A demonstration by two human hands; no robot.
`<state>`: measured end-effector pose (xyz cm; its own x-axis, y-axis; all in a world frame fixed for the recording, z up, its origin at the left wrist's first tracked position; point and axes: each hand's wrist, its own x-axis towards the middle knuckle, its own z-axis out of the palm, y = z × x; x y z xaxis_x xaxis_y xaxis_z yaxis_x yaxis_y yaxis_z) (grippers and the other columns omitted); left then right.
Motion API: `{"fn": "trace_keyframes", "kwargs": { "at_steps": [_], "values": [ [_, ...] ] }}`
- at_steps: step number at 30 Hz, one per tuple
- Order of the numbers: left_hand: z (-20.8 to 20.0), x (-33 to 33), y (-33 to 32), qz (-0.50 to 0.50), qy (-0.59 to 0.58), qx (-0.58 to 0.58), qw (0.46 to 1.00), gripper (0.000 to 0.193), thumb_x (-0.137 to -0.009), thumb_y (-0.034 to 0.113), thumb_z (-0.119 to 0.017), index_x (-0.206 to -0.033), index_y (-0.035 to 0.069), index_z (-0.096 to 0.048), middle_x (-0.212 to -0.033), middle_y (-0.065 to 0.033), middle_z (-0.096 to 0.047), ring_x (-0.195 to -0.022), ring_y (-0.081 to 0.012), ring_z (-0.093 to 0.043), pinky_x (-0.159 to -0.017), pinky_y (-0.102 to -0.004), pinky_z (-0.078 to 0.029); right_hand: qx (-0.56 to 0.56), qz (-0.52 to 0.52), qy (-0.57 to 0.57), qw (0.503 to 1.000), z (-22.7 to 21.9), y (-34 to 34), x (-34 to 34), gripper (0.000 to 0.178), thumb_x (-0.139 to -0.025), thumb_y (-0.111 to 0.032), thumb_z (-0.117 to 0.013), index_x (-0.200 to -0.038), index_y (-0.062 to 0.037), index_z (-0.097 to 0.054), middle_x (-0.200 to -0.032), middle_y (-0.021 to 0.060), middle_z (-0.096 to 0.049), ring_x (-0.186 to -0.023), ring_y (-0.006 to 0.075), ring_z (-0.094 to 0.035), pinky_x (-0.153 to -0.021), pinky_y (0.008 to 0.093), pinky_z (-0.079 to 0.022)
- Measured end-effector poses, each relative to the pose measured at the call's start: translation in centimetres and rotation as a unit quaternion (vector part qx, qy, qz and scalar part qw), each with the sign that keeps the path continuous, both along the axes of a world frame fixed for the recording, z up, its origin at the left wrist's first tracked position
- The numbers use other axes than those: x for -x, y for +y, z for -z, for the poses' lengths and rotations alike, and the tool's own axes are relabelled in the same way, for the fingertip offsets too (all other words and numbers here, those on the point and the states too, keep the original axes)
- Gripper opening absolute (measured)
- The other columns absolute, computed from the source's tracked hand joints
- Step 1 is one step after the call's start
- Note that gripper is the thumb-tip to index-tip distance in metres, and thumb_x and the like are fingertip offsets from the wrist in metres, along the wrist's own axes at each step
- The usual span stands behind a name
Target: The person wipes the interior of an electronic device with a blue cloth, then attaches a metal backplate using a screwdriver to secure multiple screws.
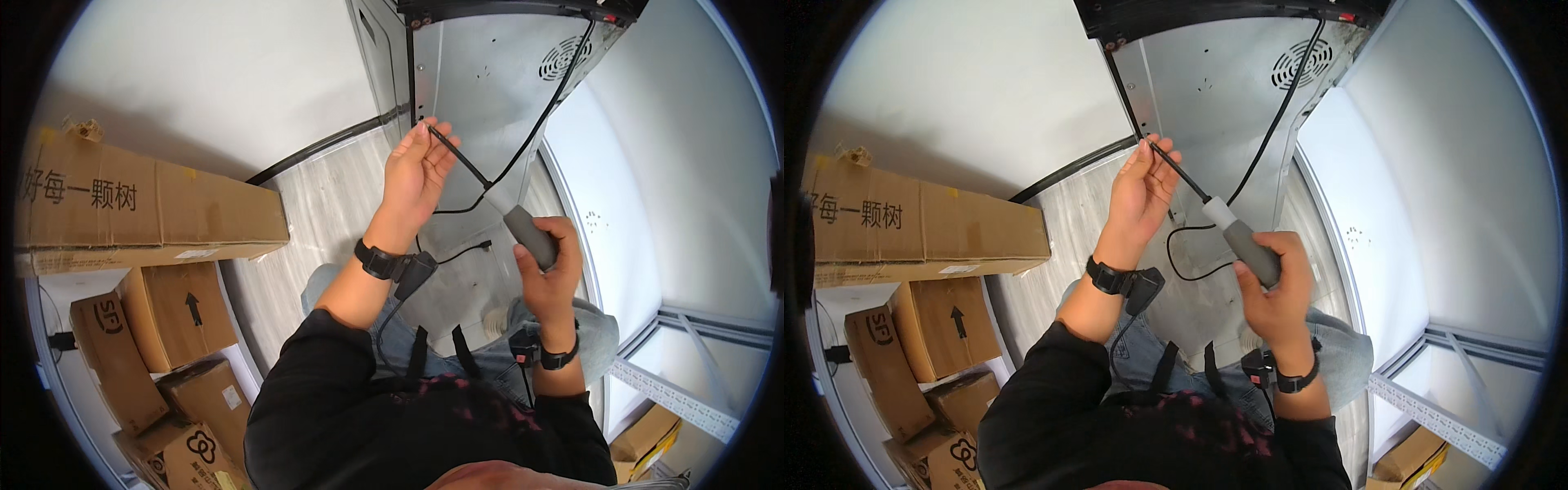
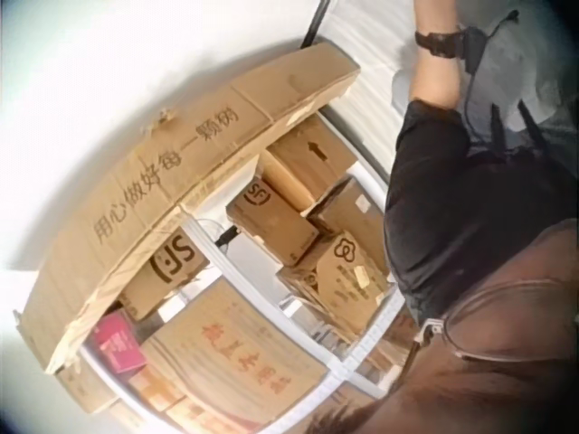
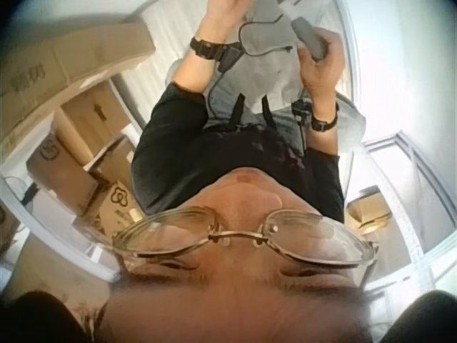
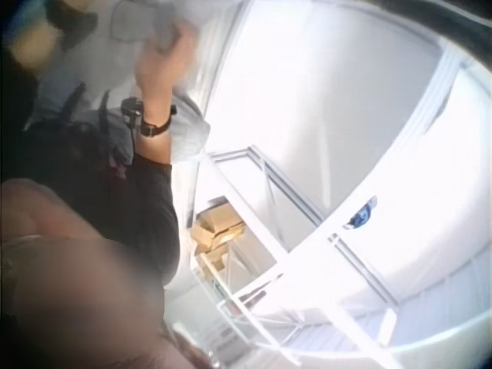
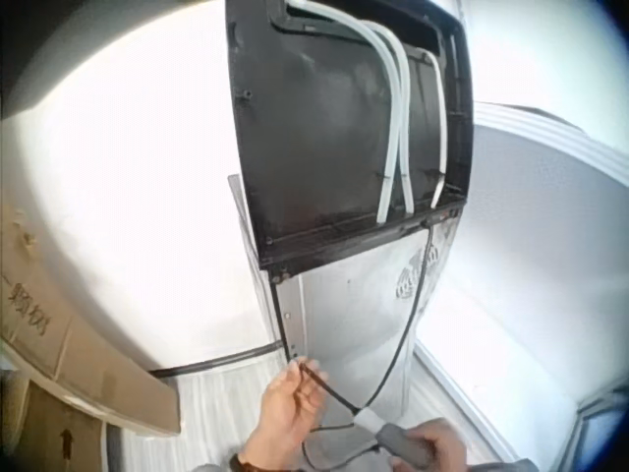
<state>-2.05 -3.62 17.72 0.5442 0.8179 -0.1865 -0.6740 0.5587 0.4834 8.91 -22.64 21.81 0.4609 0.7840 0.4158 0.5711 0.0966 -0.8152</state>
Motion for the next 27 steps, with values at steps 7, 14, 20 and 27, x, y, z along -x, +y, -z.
{"fn": "trace_keyframes", "kwargs": {
  "at_steps": [7,14,20,27],
  "values": [
    [-0.3,0.2,1.5,0.017,0.014,-0.042,0.999,0.023,-0.097,0.018,-0.049,-0.112,0.001,-0.054,-0.099,-0.0096,-0.064,-0.087,-0.0195,-0.065,-0.077,-0.0273,-0.055,-0.083,0.017,-0.065,0.994,2.9,1.0,2.9,0.034,-0.075,0.002,-0.069,-0.105,0.0012,-0.054,-0.091,0.0171,-0.056,-0.078,0.0273,-0.058,-0.069,0.0322,-0.047],
    [0.2,0.3,2.1,0.012,0.02,-0.051,0.998,0.022,-0.097,0.018,-0.049,-0.108,0.001,-0.057,-0.093,-0.0096,-0.066,-0.083,-0.0182,-0.065,-0.074,-0.0268,-0.055,-0.085,0.021,-0.054,0.995,3.1,1.7,3.5,0.035,-0.074,0.001,-0.071,-0.105,0.0005,-0.055,-0.09,0.0167,-0.056,-0.077,0.0276,-0.058,-0.066,0.0317,-0.046],
    [0.3,0.1,2.5,0.013,0.014,-0.043,0.999,0.022,-0.097,0.019,-0.049,-0.107,0.001,-0.058,-0.091,-0.0086,-0.066,-0.08,-0.0177,-0.065,-0.073,-0.0262,-0.055,-0.069,0.036,-0.102,0.992,2.1,1.8,4.0,0.036,-0.071,0.002,-0.072,-0.104,0.0006,-0.057,-0.091,0.0163,-0.056,-0.075,0.0269,-0.057,-0.064,0.0322,-0.046],
    [-0.2,0.8,2.1,0.066,-0.006,-0.058,0.996,0.022,-0.098,0.018,-0.046,-0.111,0.003,-0.056,-0.096,-0.0084,-0.066,-0.082,-0.0189,-0.066,-0.069,-0.025,-0.054,-0.085,0.07,-0.14,0.984,1.3,2.4,4.2,0.039,-0.071,-0.001,-0.074,-0.107,0.0019,-0.059,-0.095,0.0155,-0.055,-0.076,0.0245,-0.057,-0.063,0.0317,-0.046]
  ]
}}
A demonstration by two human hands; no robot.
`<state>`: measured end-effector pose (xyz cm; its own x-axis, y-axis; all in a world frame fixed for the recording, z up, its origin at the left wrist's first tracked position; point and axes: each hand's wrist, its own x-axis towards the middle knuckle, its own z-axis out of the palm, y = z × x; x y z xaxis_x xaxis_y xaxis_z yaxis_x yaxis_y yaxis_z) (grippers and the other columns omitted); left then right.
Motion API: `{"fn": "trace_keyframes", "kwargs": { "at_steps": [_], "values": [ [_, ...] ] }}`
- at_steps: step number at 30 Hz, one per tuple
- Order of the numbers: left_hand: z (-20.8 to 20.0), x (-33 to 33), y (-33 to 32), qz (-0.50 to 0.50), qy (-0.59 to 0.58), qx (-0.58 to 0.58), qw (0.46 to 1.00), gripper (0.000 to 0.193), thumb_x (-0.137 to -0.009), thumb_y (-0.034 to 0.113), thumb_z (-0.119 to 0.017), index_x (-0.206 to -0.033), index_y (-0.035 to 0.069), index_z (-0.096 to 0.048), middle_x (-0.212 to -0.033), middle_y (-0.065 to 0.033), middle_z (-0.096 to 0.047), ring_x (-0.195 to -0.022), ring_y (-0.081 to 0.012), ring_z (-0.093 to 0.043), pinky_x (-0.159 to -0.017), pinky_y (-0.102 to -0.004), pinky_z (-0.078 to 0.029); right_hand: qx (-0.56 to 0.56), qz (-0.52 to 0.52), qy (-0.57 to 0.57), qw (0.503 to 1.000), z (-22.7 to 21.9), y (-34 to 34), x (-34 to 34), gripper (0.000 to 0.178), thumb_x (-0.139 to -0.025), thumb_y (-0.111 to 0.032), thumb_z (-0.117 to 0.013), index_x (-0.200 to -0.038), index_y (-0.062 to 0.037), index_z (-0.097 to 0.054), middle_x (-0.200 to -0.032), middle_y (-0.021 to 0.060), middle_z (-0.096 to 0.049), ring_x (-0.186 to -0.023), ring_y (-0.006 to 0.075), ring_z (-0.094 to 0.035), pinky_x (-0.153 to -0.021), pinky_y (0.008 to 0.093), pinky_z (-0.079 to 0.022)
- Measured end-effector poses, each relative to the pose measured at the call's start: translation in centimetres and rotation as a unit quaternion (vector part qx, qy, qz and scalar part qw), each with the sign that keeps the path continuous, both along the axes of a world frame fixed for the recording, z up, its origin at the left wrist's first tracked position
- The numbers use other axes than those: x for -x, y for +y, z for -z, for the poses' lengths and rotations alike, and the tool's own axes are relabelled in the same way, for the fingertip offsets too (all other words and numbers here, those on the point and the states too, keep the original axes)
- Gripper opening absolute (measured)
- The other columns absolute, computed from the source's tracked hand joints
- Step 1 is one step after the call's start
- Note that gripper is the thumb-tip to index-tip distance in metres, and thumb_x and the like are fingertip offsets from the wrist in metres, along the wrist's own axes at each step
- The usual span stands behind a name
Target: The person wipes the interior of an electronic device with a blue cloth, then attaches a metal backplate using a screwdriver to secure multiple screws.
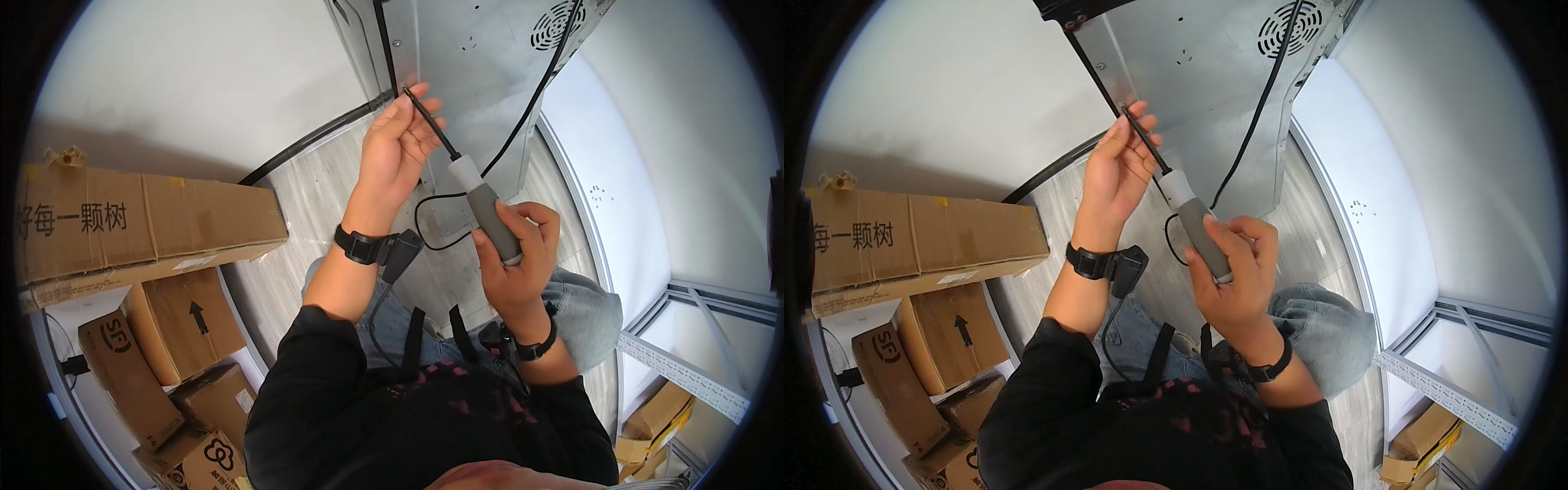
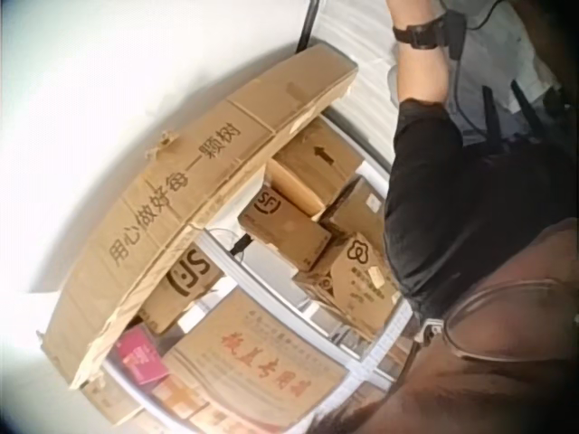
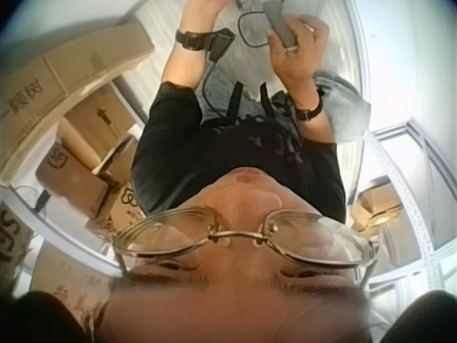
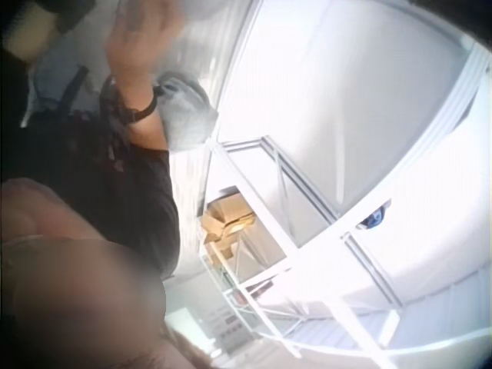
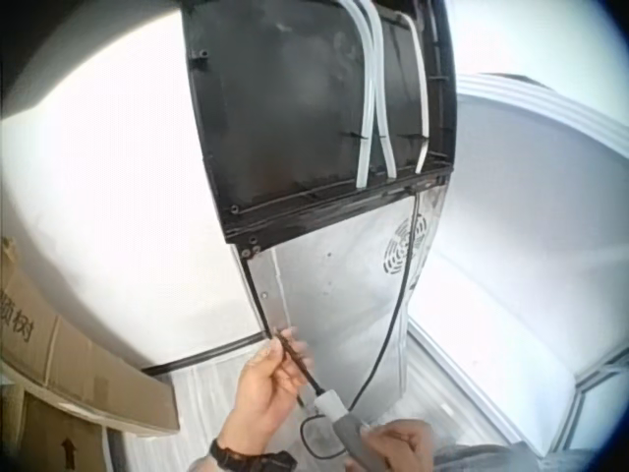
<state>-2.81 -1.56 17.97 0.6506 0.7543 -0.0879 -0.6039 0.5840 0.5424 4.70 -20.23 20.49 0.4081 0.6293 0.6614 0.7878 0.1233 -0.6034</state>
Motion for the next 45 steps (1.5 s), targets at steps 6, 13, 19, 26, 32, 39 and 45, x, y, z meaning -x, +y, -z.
{"fn": "trace_keyframes", "kwargs": {
  "at_steps": [6,13,19,26,32,39,45],
  "values": [
    [-0.5,0.2,0.0,0.04,0.042,-0.054,0.997,0.02,-0.098,0.015,-0.045,-0.109,0.002,-0.055,-0.095,-0.01,-0.066,-0.081,-0.0203,-0.066,-0.065,-0.0247,-0.054,0.036,-0.001,0.187,0.982,1.0,-0.9,0.1,0.048,-0.072,-0.006,-0.076,-0.114,0.0035,-0.054,-0.104,0.0162,-0.053,-0.084,0.0272,-0.057,-0.071,0.0309,-0.047],
    [0.2,0.2,0.4,0.02,0.034,-0.026,0.999,0.017,-0.097,0.015,-0.047,-0.102,0.003,-0.057,-0.091,-0.0097,-0.066,-0.077,-0.0193,-0.067,-0.062,-0.0228,-0.054,-0.015,-0.021,0.018,0.999,0.9,-0.9,0.3,0.047,-0.08,-0.014,-0.07,-0.117,0.0045,-0.048,-0.105,0.0181,-0.056,-0.092,0.0322,-0.058,-0.078,0.0342,-0.047],
    [-1.0,0.4,-0.7,0.055,0.028,-0.022,0.998,0.019,-0.098,0.018,-0.047,-0.101,0.002,-0.057,-0.089,-0.0105,-0.067,-0.075,-0.0205,-0.066,-0.066,-0.0253,-0.054,0.034,0.014,0.071,0.997,1.2,-1.3,0.6,0.041,-0.084,-0.017,-0.067,-0.115,0.0044,-0.05,-0.098,0.0197,-0.059,-0.084,0.034,-0.06,-0.077,0.0364,-0.049],
    [0.0,0.4,-0.6,0.045,0.05,-0.078,0.995,0.022,-0.098,0.02,-0.047,-0.097,0.001,-0.058,-0.088,-0.0135,-0.067,-0.073,-0.0206,-0.066,-0.07,-0.0268,-0.054,-0.015,-0.021,0.058,0.998,-0.4,-0.5,0.8,0.042,-0.084,-0.021,-0.067,-0.115,0.0034,-0.051,-0.095,0.0196,-0.061,-0.079,0.0342,-0.063,-0.07,0.0355,-0.051],
    [0.4,0.4,-0.5,0.058,0.007,-0.063,0.996,0.021,-0.098,0.02,-0.048,-0.096,0.001,-0.058,-0.086,-0.0121,-0.068,-0.071,-0.0155,-0.064,-0.067,-0.0255,-0.053,0.015,-0.01,0.021,1.0,0.3,-1.1,0.4,0.048,-0.079,-0.016,-0.072,-0.116,0.004,-0.049,-0.099,0.0211,-0.058,-0.08,0.033,-0.062,-0.067,0.0366,-0.051],
    [-1.0,0.7,-1.3,0.04,0.082,-0.103,0.991,0.016,-0.096,0.019,-0.052,-0.095,0.005,-0.059,-0.083,-0.0101,-0.068,-0.064,-0.0085,-0.058,-0.056,-0.0201,-0.046,-0.001,-0.026,0.096,0.995,-0.9,-0.9,1.0,0.048,-0.08,-0.017,-0.071,-0.117,0.0036,-0.048,-0.103,0.0233,-0.059,-0.084,0.0348,-0.063,-0.07,0.0381,-0.051],
    [0.0,0.2,-1.1,0.033,0.065,-0.092,0.993,0.016,-0.097,0.02,-0.051,-0.098,0.005,-0.058,-0.081,-0.0086,-0.066,-0.065,-0.0074,-0.056,-0.057,-0.0202,-0.047,0.045,-0.024,0.09,0.995,0.9,-1.2,0.5,0.05,-0.081,-0.018,-0.071,-0.119,0.0034,-0.046,-0.101,0.0216,-0.06,-0.082,0.0321,-0.065,-0.07,0.036,-0.051]
  ]
}}
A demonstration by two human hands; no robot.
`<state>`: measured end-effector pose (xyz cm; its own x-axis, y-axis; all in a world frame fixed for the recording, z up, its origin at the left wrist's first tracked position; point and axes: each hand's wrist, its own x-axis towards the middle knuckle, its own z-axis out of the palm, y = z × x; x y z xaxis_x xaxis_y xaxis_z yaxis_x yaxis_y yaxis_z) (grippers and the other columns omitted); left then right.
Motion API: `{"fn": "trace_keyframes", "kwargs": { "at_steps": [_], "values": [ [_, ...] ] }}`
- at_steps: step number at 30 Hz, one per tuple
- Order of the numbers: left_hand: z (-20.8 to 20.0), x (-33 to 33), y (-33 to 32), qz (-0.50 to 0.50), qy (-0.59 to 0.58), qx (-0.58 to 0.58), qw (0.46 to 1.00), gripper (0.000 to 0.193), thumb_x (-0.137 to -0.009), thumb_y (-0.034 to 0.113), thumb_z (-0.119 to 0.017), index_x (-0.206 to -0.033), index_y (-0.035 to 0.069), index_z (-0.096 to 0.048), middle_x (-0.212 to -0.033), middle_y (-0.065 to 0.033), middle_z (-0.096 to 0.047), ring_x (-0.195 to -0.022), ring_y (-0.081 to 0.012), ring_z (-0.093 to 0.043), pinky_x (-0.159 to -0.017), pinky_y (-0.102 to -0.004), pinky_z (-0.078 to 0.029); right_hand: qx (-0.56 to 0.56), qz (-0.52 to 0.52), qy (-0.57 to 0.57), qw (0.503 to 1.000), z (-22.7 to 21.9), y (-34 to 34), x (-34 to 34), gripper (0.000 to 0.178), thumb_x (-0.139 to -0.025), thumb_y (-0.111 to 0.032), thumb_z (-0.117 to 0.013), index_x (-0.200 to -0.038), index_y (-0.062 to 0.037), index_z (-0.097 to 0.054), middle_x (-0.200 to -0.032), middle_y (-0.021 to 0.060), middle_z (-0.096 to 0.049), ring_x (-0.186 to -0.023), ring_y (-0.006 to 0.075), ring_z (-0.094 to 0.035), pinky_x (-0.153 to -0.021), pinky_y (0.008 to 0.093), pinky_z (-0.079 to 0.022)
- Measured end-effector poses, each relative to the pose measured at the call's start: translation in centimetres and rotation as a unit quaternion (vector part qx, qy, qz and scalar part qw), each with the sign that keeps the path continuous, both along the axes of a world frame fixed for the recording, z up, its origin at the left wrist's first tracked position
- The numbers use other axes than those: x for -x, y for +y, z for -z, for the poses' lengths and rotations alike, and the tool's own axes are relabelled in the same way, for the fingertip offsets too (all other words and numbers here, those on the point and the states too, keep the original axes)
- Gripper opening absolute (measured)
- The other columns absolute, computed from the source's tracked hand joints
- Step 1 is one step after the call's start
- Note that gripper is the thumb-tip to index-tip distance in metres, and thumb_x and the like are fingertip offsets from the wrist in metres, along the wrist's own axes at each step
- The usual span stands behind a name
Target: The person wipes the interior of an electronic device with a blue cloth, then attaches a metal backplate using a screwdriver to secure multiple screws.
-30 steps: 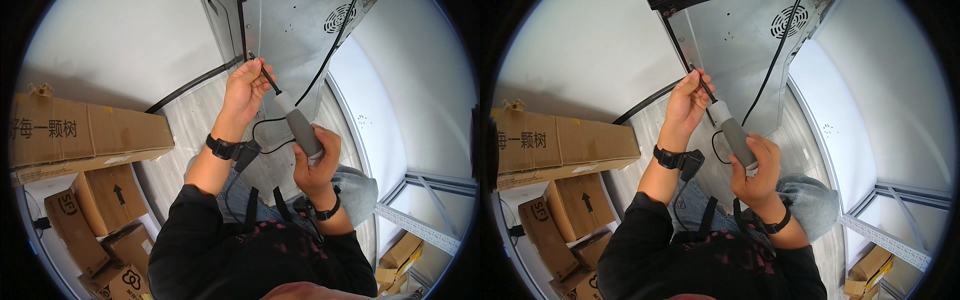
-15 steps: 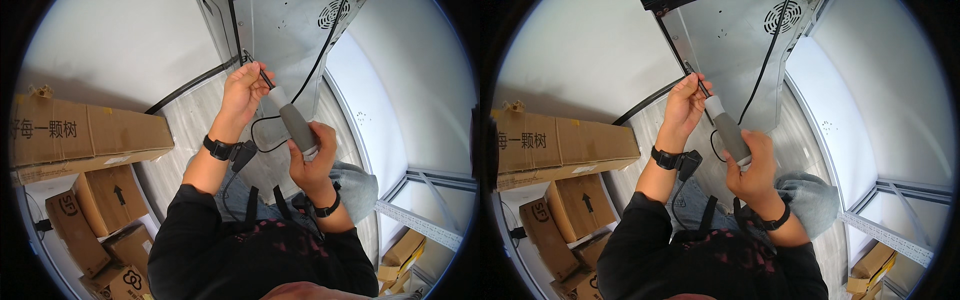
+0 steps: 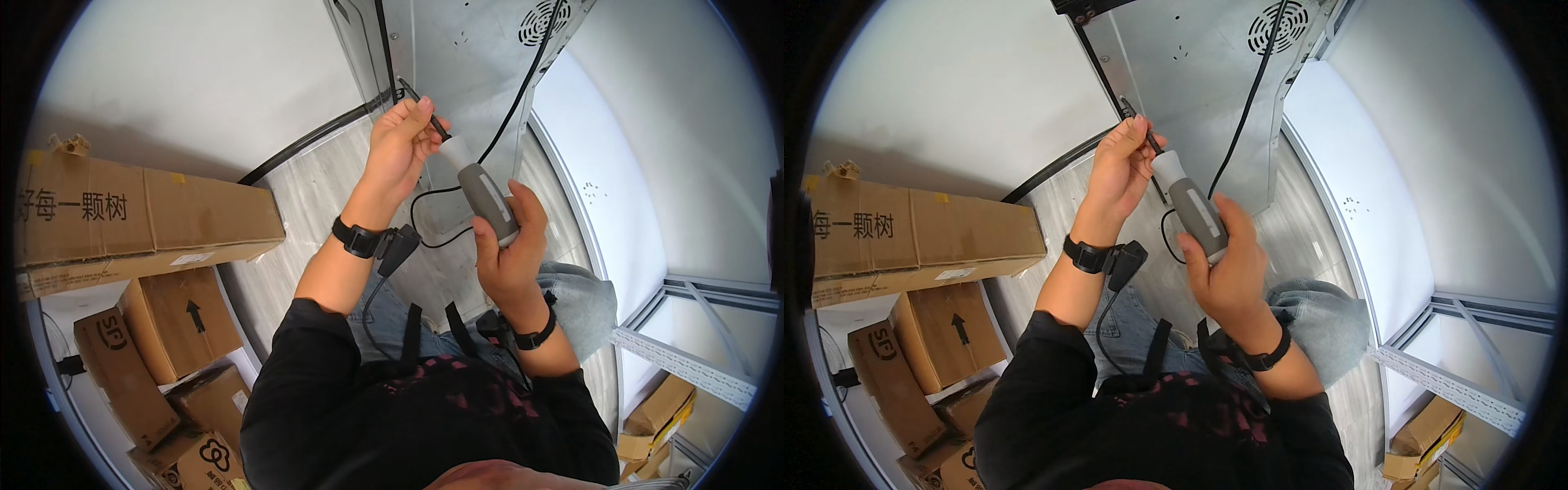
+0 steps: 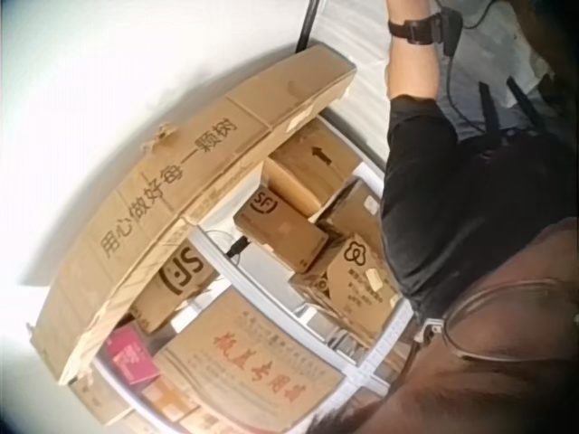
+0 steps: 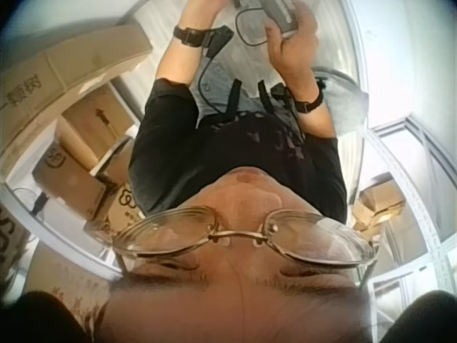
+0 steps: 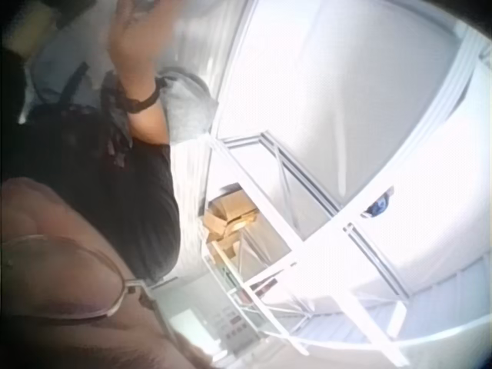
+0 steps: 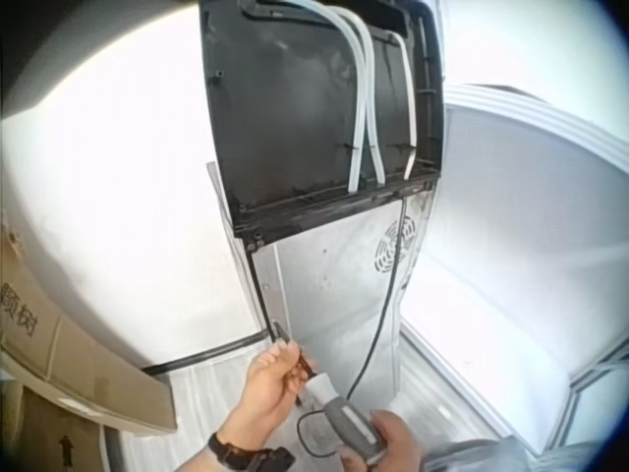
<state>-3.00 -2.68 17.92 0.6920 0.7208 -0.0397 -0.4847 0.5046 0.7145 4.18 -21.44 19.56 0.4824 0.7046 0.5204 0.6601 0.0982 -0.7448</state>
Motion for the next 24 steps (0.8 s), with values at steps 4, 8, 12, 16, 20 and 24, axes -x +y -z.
{"fn": "trace_keyframes", "kwargs": {
  "at_steps": [4,8,12,16,20,24],
  "values": [
    [-0.9,0.1,-0.2,0.02,-0.025,0.011,0.999,0.023,-0.097,0.017,-0.049,-0.115,0.003,-0.054,-0.081,-0.0081,-0.064,-0.067,-0.009,-0.057,-0.06,-0.0221,-0.048,0.027,-0.027,0.074,0.997,-1.3,-0.1,-0.6,0.05,-0.081,-0.019,-0.072,-0.118,0.0013,-0.046,-0.094,0.0201,-0.063,-0.075,0.0298,-0.066,-0.067,0.0337,-0.051],
    [-0.7,0.2,-0.2,0.019,-0.041,-0.002,0.999,0.038,-0.097,0.013,-0.047,-0.133,0.003,-0.041,-0.087,-0.0093,-0.065,-0.071,-0.0108,-0.057,-0.066,-0.0234,-0.048,0.042,-0.073,0.144,0.986,-1.6,-0.2,-0.9,0.05,-0.081,-0.018,-0.072,-0.118,-0.0018,-0.043,-0.085,0.0174,-0.065,-0.071,0.0266,-0.066,-0.063,0.0315,-0.05],
    [-0.3,0.4,0.3,0.006,-0.035,-0.043,0.998,0.039,-0.096,0.012,-0.046,-0.134,0.005,-0.041,-0.089,-0.0098,-0.065,-0.074,-0.0112,-0.058,-0.067,-0.0234,-0.048,0.045,-0.072,0.106,0.991,-1.8,0.0,-0.4,0.048,-0.083,-0.016,-0.07,-0.119,-0.0032,-0.041,-0.078,0.0141,-0.065,-0.069,0.0216,-0.065,-0.06,0.029,-0.048],
    [-0.3,0.4,0.2,0.005,-0.041,-0.038,0.998,0.037,-0.096,0.011,-0.046,-0.133,0.005,-0.042,-0.09,-0.0097,-0.065,-0.075,-0.0111,-0.059,-0.066,-0.0237,-0.048,0.063,-0.074,0.196,0.976,-1.6,-0.2,-0.6,0.043,-0.085,-0.014,-0.068,-0.118,-0.0035,-0.042,-0.073,0.0107,-0.064,-0.06,0.0144,-0.059,-0.055,0.0256,-0.043],
    [-0.3,0.1,0.2,-0.01,-0.044,-0.042,0.998,0.036,-0.096,0.012,-0.047,-0.131,0.005,-0.045,-0.091,-0.0086,-0.065,-0.074,-0.0108,-0.059,-0.064,-0.0239,-0.048,0.056,-0.061,0.234,0.969,-1.6,-0.4,-0.6,0.039,-0.087,-0.014,-0.065,-0.117,-0.004,-0.043,-0.069,0.0085,-0.062,-0.054,0.0102,-0.052,-0.05,0.0237,-0.038],
    [0.1,-0.2,0.4,-0.028,-0.052,-0.041,0.997,0.035,-0.095,0.011,-0.048,-0.129,0.004,-0.046,-0.097,-0.0089,-0.064,-0.073,-0.0113,-0.058,-0.062,-0.0246,-0.047,0.063,-0.051,0.227,0.971,-1.1,-0.4,-0.8,0.037,-0.087,-0.015,-0.065,-0.116,-0.0043,-0.045,-0.067,0.0071,-0.06,-0.053,0.0096,-0.051,-0.049,0.0242,-0.037]
  ]
}}
